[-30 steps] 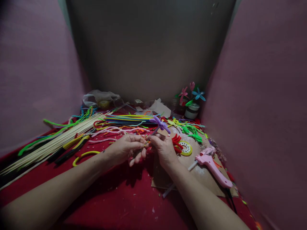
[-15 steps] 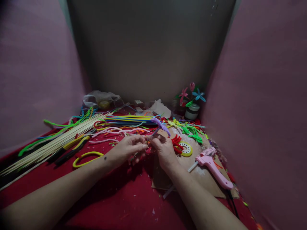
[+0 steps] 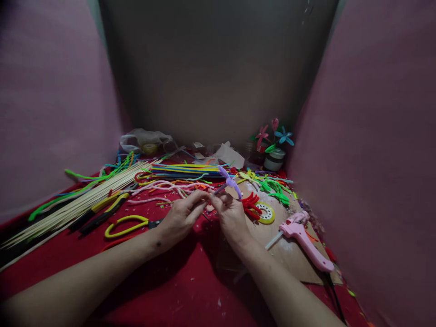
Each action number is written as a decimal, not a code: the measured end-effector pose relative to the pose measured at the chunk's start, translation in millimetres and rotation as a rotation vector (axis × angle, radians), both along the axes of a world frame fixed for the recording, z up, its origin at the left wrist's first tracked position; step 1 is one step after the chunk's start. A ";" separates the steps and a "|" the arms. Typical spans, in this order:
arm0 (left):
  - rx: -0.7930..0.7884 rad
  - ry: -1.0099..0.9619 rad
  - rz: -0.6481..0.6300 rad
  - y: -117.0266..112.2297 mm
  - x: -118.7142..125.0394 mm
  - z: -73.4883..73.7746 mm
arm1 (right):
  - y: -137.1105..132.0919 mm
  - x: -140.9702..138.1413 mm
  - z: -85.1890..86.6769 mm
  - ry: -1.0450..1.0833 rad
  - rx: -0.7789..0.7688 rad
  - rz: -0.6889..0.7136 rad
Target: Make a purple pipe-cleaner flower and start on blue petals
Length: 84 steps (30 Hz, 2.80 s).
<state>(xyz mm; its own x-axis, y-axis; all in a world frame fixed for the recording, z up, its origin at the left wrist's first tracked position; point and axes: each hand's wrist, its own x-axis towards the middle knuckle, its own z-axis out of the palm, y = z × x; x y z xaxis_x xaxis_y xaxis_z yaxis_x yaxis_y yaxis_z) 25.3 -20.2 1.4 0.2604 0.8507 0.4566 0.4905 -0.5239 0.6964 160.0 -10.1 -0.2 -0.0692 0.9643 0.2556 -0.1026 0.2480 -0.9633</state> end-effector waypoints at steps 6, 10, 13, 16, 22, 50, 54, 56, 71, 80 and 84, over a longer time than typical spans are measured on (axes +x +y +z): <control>-0.246 -0.346 -0.131 0.3 1.3 9.3 | 2.1 3.1 -1.2 -0.002 0.039 0.102; -0.436 -0.484 -0.178 -1.9 1.6 13.1 | 6.9 5.0 -8.2 0.080 0.026 0.145; -0.583 -0.596 -0.240 -0.6 0.4 12.5 | 10.3 4.2 -10.1 0.165 -0.013 0.195; -0.691 -0.710 -0.325 2.6 -2.0 10.4 | 12.0 3.4 -9.0 0.255 -0.073 0.275; -0.799 -0.793 -0.430 6.2 -5.7 9.0 | 13.8 4.1 -7.3 0.382 -0.128 0.378; -0.637 -0.538 -0.457 12.9 -14.5 11.1 | -1.4 1.1 11.5 0.249 0.073 0.164; -0.522 -0.515 -0.410 16.1 -15.0 13.0 | -5.7 -0.2 17.6 0.182 0.192 0.096; -0.521 -0.531 -0.376 19.1 -15.4 10.4 | -7.2 -0.6 18.7 0.170 0.240 0.084; -0.476 -0.825 -0.358 1.2 -27.2 50.5 | -3.7 8.2 1.8 0.046 0.357 0.006; -0.647 -0.837 -0.466 -7.9 -17.8 43.2 | -13.4 6.5 8.1 -0.177 0.499 -0.002; -0.703 -0.875 -0.499 -4.0 -15.2 35.8 | -13.1 5.8 7.9 -0.183 0.509 0.006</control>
